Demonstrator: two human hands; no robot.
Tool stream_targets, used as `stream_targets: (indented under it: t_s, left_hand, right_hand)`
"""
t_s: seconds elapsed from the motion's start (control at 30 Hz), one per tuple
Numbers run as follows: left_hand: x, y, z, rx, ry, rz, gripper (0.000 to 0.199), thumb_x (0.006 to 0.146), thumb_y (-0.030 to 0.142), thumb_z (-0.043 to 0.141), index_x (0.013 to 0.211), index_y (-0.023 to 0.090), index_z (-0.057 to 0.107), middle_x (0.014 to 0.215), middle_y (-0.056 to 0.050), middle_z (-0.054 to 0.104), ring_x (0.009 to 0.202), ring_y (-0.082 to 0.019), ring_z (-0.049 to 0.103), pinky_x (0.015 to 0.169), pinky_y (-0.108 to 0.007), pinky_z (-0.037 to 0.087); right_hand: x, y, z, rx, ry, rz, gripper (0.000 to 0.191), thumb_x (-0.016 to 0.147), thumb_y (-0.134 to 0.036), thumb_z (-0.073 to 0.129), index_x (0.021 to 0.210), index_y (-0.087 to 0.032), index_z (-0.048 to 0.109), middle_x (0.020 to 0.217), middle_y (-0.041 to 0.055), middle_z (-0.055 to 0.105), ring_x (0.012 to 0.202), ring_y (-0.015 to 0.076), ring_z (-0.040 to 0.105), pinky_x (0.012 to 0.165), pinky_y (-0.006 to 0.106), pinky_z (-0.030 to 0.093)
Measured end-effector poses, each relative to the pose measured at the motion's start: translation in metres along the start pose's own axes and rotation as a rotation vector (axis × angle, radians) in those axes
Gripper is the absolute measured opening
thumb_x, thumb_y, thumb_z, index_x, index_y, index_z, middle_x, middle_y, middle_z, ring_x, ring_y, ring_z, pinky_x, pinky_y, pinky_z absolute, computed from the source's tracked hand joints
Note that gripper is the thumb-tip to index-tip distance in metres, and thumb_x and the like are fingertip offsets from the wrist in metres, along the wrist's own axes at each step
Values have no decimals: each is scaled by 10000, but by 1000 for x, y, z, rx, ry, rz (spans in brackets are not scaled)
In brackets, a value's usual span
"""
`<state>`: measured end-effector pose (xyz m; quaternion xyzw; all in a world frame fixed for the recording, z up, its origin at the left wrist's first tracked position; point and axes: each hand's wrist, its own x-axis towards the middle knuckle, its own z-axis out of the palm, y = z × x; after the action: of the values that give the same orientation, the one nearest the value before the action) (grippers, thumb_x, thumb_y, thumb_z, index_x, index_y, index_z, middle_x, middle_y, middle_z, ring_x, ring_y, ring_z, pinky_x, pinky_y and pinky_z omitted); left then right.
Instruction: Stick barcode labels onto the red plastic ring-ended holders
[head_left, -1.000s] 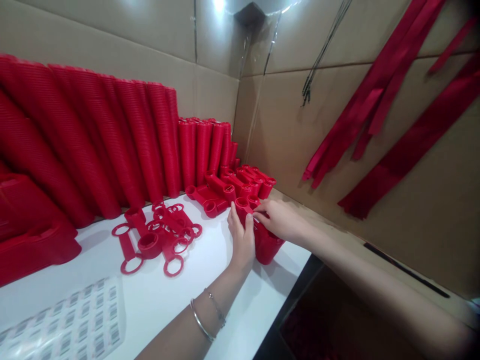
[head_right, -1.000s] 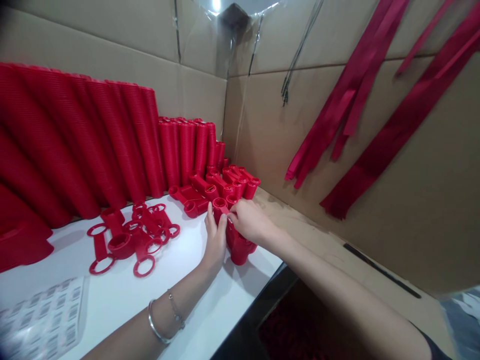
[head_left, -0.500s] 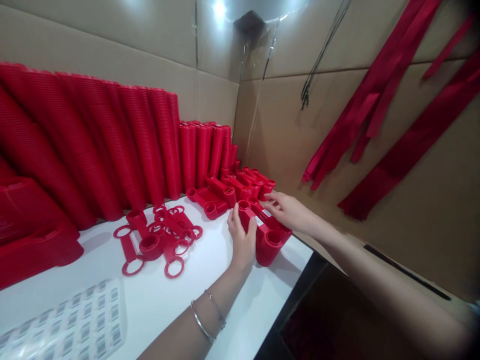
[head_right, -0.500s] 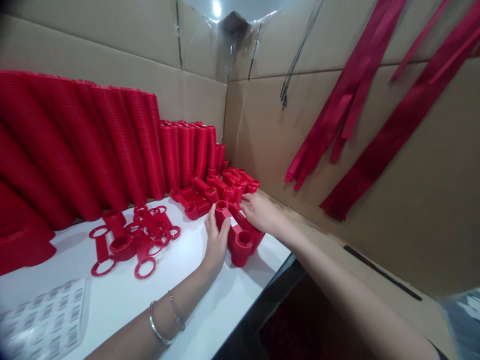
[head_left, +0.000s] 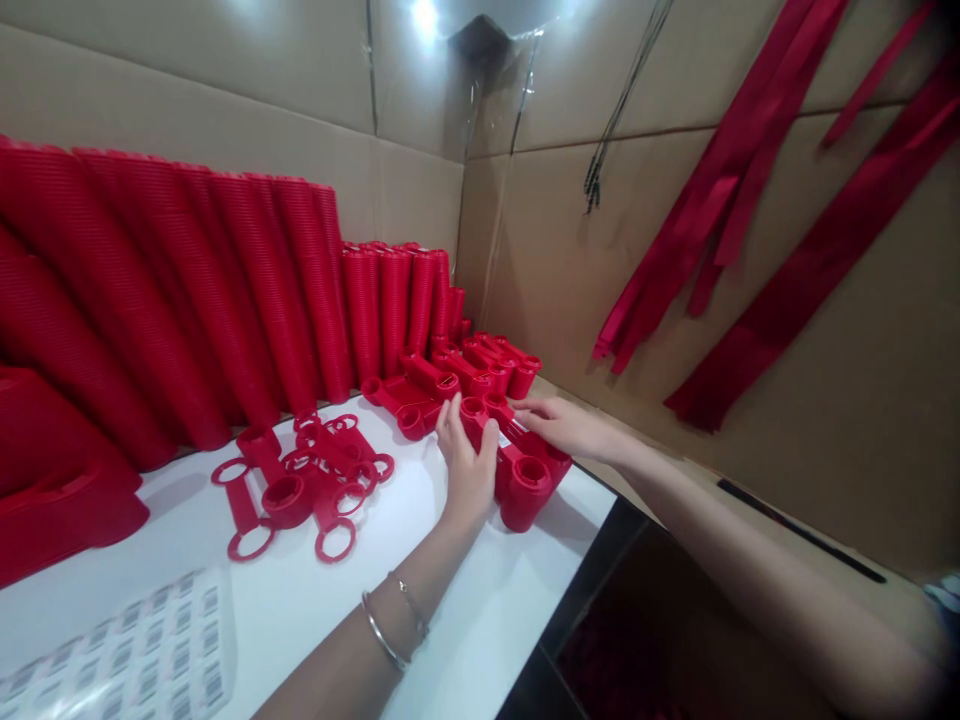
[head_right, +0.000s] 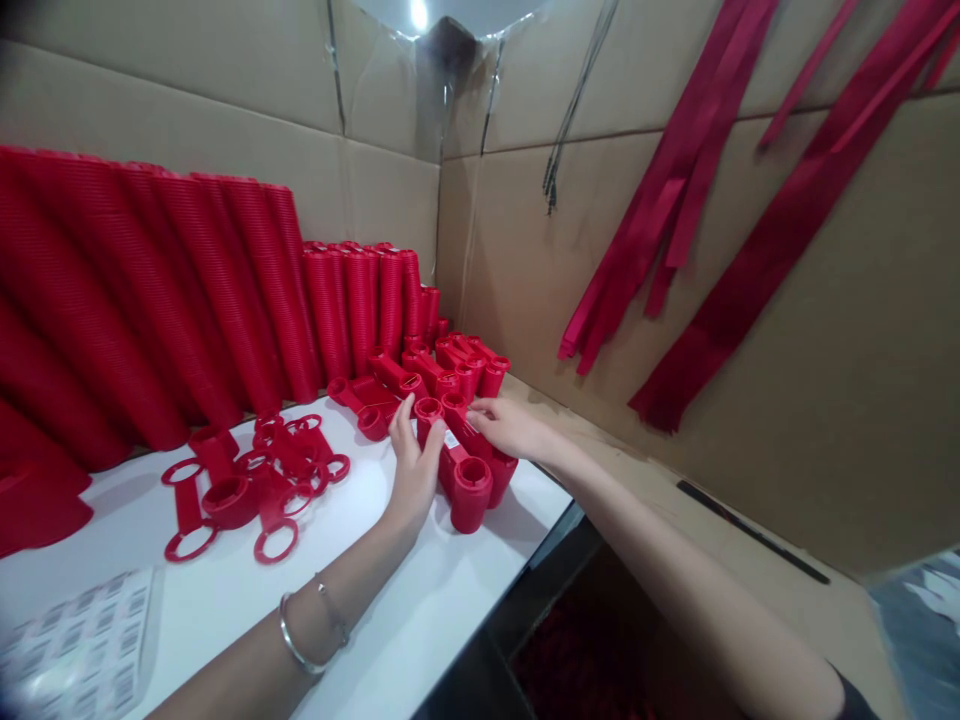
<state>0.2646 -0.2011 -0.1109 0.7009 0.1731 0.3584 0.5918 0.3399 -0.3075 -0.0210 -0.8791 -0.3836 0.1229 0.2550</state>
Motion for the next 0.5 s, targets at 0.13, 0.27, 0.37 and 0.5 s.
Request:
stream_targets:
  t_s: [0.13, 0.27, 0.37, 0.5]
  left_hand:
    - [21, 2, -1, -7, -7, 36, 305, 849, 314, 424, 1132, 213, 479, 1329, -68, 340, 1267, -186, 299, 1074, -345, 217]
    - [29, -6, -2, -34, -53, -4, 297, 845, 308, 418, 1101, 184, 504, 1190, -81, 503, 1143, -194, 458, 1009, -353, 329]
    - [26, -14, -4, -52, -66, -17, 345, 863, 325, 380, 1172, 205, 477, 1259, -61, 476, 1197, -187, 417, 1025, -342, 315]
    - [20, -21, -6, -72, -87, -31, 413, 876, 345, 363, 1268, 219, 402, 1358, -49, 388, 1265, -183, 337, 1055, -340, 276]
  right_hand:
    - [15, 4, 2, 2, 147, -68, 356, 848, -252, 420, 1152, -137, 565, 1053, 85, 628, 850, 172, 591, 777, 273, 433]
    - [29, 11, 10, 57, 175, -178, 321, 823, -183, 445, 1104, -157, 599, 1108, 50, 616, 995, 160, 561, 896, 272, 395]
    - [31, 16, 16, 98, 183, -203, 304, 821, -178, 447, 1078, -170, 611, 1159, 37, 590, 1062, 152, 531, 935, 271, 375]
    - [30, 21, 19, 138, 196, -204, 294, 823, -183, 445, 1063, -175, 614, 1146, 33, 596, 1044, 149, 543, 920, 274, 393]
